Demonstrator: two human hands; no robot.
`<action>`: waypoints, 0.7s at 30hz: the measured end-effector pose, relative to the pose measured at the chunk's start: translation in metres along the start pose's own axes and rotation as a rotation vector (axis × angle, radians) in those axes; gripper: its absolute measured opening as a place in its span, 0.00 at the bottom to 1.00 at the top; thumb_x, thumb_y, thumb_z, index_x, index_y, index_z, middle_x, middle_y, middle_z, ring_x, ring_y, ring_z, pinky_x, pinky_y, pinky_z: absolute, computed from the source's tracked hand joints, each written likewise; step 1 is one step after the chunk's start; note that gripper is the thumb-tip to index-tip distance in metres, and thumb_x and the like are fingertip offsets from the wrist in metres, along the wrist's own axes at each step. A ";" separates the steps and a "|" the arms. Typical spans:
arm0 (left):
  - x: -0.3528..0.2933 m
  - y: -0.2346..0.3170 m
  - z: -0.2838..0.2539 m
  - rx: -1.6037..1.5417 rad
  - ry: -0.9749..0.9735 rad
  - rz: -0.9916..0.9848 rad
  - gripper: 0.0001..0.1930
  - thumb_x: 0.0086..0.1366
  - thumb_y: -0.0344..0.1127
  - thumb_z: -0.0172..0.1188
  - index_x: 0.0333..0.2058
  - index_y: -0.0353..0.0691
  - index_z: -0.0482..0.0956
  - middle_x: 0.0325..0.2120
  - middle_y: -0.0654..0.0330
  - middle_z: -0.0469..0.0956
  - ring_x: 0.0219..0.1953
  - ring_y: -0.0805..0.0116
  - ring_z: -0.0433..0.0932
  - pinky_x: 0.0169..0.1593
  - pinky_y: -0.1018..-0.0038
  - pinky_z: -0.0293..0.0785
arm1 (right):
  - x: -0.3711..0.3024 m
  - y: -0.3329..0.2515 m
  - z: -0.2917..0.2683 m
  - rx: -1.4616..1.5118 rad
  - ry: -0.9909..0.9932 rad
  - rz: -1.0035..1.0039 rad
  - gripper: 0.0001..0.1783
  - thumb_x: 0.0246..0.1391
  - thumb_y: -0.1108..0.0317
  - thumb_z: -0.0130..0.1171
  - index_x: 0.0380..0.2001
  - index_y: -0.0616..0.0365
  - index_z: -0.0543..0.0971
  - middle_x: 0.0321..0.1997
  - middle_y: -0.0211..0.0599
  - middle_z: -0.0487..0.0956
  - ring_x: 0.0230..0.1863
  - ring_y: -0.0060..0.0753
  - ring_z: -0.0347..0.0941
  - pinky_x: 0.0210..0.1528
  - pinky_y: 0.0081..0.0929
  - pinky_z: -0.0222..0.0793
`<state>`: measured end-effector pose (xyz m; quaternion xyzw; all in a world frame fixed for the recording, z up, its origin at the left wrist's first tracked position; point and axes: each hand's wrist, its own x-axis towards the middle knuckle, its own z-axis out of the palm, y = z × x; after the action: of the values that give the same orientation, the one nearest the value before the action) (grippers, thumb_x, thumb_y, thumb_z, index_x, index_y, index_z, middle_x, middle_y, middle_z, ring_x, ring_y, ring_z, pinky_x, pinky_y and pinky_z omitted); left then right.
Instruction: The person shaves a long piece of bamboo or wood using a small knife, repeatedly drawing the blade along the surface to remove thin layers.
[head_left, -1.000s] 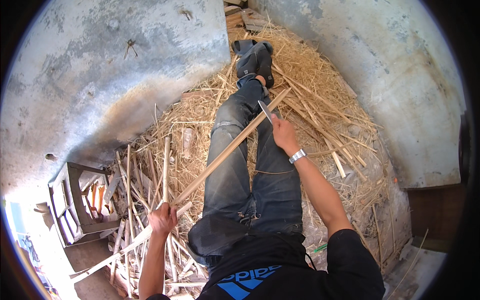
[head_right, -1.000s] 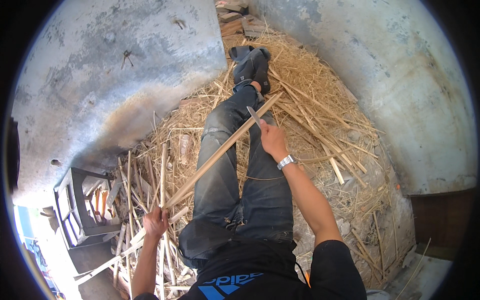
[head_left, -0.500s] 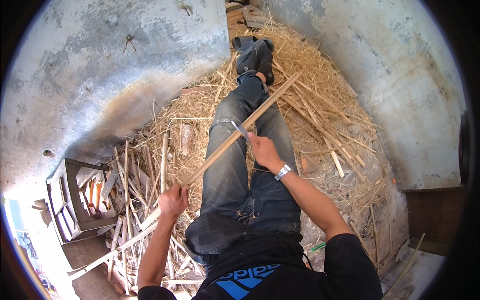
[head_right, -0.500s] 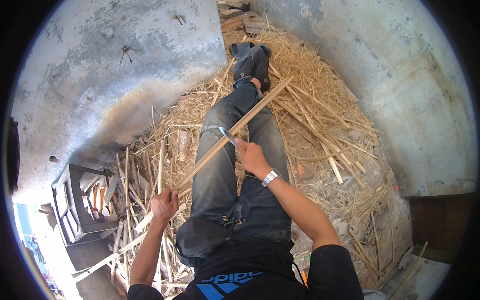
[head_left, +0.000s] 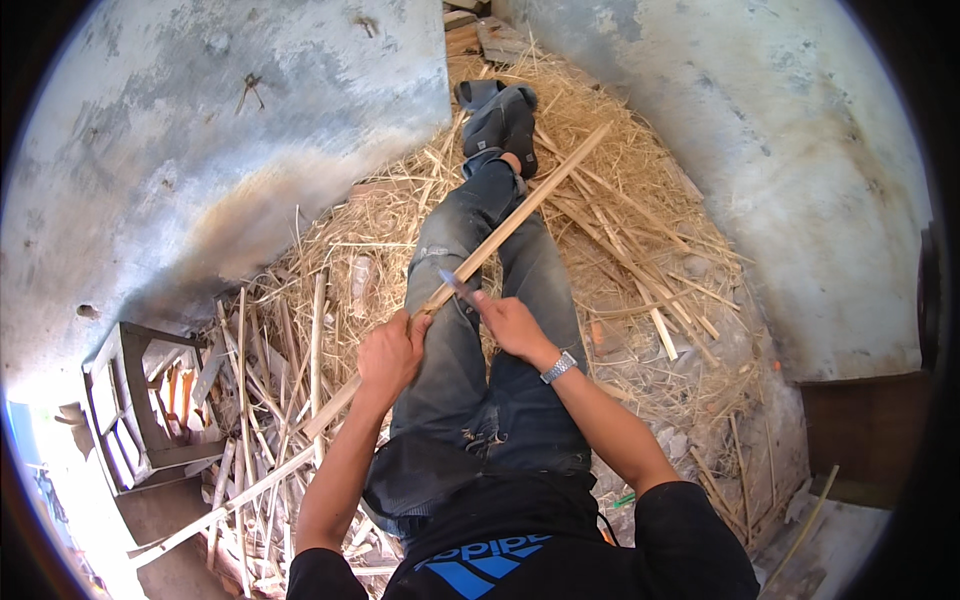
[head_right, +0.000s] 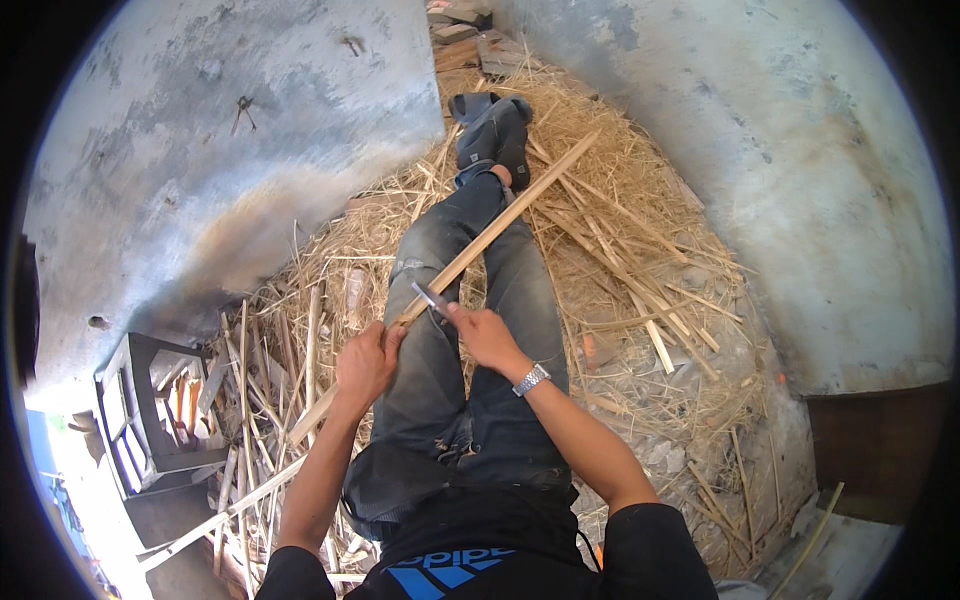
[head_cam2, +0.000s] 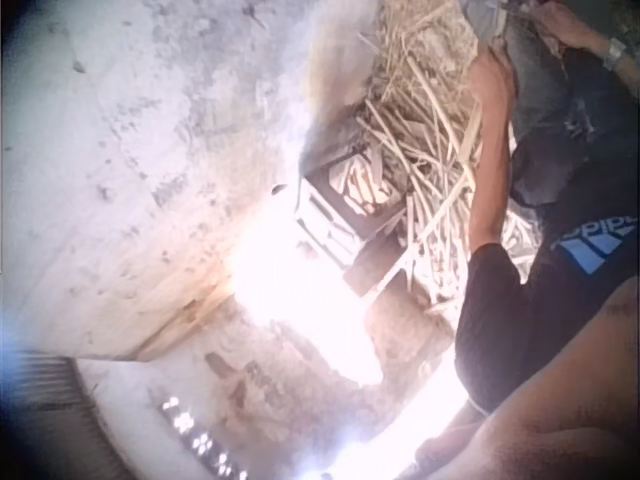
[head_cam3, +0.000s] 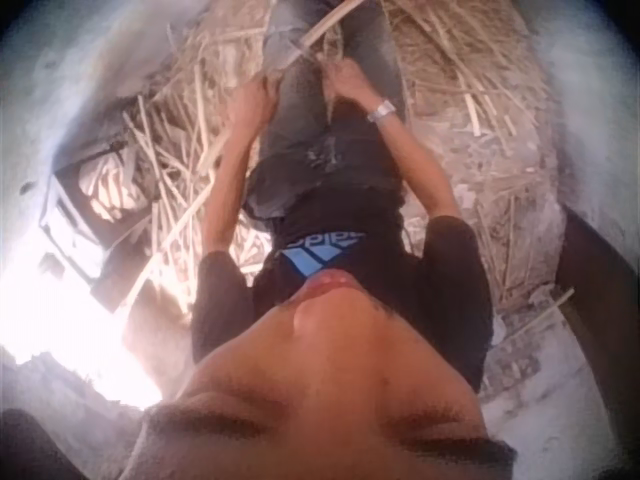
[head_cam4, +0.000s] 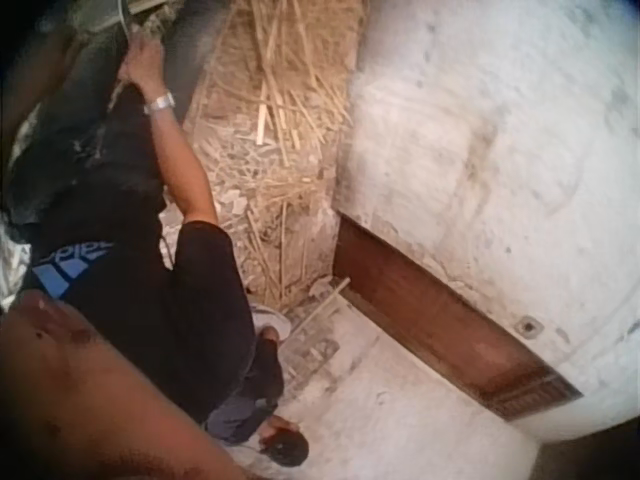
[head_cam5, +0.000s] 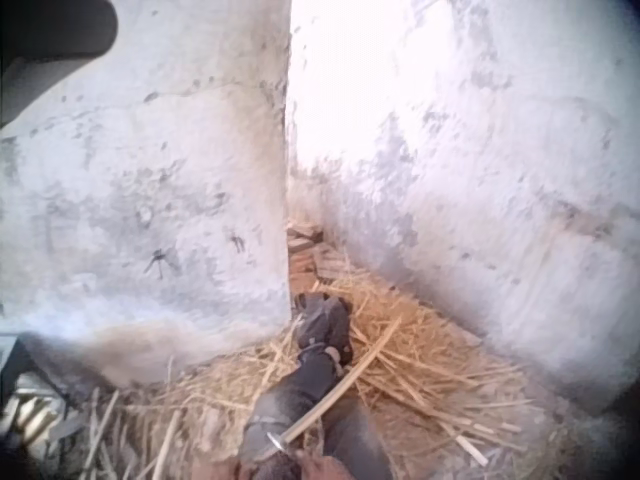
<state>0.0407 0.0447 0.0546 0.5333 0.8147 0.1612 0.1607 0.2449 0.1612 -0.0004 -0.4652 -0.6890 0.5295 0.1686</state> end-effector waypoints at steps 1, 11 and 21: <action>-0.003 -0.001 0.000 0.010 0.012 0.001 0.25 0.75 0.58 0.55 0.34 0.38 0.78 0.24 0.41 0.82 0.30 0.36 0.83 0.34 0.44 0.78 | 0.003 0.005 -0.002 -0.023 0.088 -0.033 0.37 0.75 0.43 0.49 0.22 0.68 0.77 0.18 0.58 0.73 0.21 0.59 0.71 0.30 0.48 0.66; -0.017 -0.006 0.007 0.016 0.062 -0.013 0.23 0.75 0.54 0.58 0.33 0.38 0.77 0.22 0.41 0.81 0.28 0.35 0.82 0.33 0.45 0.76 | 0.058 0.018 -0.003 -0.160 0.399 -0.124 0.38 0.77 0.44 0.42 0.23 0.68 0.77 0.24 0.66 0.76 0.32 0.74 0.76 0.33 0.58 0.68; 0.006 0.010 0.010 -0.057 0.001 -0.056 0.25 0.76 0.56 0.54 0.38 0.35 0.81 0.27 0.38 0.83 0.34 0.38 0.85 0.41 0.45 0.78 | 0.002 -0.008 0.030 -0.058 0.039 -0.138 0.39 0.76 0.42 0.45 0.22 0.69 0.77 0.20 0.62 0.74 0.24 0.66 0.74 0.31 0.52 0.66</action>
<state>0.0507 0.0547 0.0496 0.5052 0.8246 0.1801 0.1798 0.2183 0.1455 -0.0059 -0.4315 -0.7311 0.4872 0.2049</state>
